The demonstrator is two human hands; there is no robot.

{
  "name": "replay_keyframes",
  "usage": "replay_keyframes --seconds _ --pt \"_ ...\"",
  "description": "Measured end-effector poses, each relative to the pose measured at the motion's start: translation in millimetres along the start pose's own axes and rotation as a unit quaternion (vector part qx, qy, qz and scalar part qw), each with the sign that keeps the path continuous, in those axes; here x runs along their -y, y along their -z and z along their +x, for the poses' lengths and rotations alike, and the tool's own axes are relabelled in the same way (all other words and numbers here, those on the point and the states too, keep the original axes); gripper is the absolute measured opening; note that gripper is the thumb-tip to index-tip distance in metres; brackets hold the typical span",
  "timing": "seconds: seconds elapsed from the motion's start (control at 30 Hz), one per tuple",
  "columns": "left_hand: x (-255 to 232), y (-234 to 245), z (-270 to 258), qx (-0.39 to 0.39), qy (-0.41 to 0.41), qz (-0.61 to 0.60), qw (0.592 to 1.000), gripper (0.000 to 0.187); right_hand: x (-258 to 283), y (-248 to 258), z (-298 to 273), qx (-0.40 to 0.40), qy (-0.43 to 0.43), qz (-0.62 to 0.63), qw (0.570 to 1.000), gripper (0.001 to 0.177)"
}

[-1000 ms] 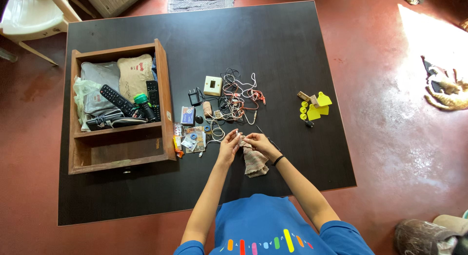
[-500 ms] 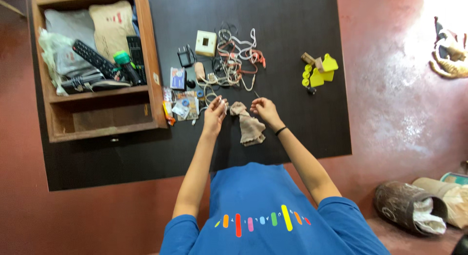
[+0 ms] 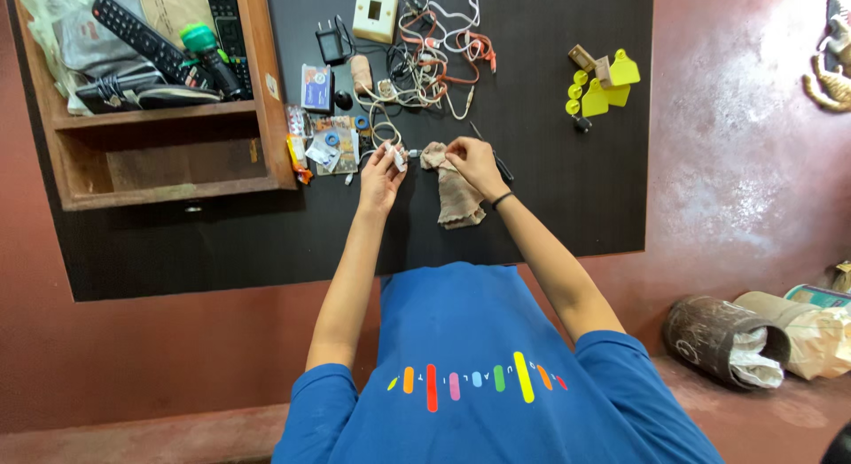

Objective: The person works at a table with various electronic components and tools. They use a screwdriver to manipulate a small white device, repeatedly wiping it with a cloth and adjusting its parts. The person handles wires and other small items on the table throughout the clip.

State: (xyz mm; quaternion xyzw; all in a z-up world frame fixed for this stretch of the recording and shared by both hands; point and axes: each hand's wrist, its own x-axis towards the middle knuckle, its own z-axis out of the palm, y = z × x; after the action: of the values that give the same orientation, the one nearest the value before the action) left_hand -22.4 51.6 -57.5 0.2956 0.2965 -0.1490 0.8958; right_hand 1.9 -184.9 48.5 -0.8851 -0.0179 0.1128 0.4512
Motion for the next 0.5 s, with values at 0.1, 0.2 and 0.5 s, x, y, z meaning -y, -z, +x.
replay_keyframes --seconds 0.1,0.2,0.5 --pt "0.9 -2.0 -3.6 -0.004 0.004 0.009 1.000 0.030 6.6 -12.8 8.5 -0.024 0.058 -0.057 0.996 0.014" --pt "0.5 -8.8 -5.2 -0.015 0.010 0.001 1.000 0.031 11.8 -21.0 23.8 -0.025 0.095 -0.089 0.991 0.011" --pt "10.5 -0.1 -6.9 -0.006 0.019 -0.029 0.999 0.031 -3.3 -53.3 43.5 0.032 0.073 -0.210 0.974 0.009"
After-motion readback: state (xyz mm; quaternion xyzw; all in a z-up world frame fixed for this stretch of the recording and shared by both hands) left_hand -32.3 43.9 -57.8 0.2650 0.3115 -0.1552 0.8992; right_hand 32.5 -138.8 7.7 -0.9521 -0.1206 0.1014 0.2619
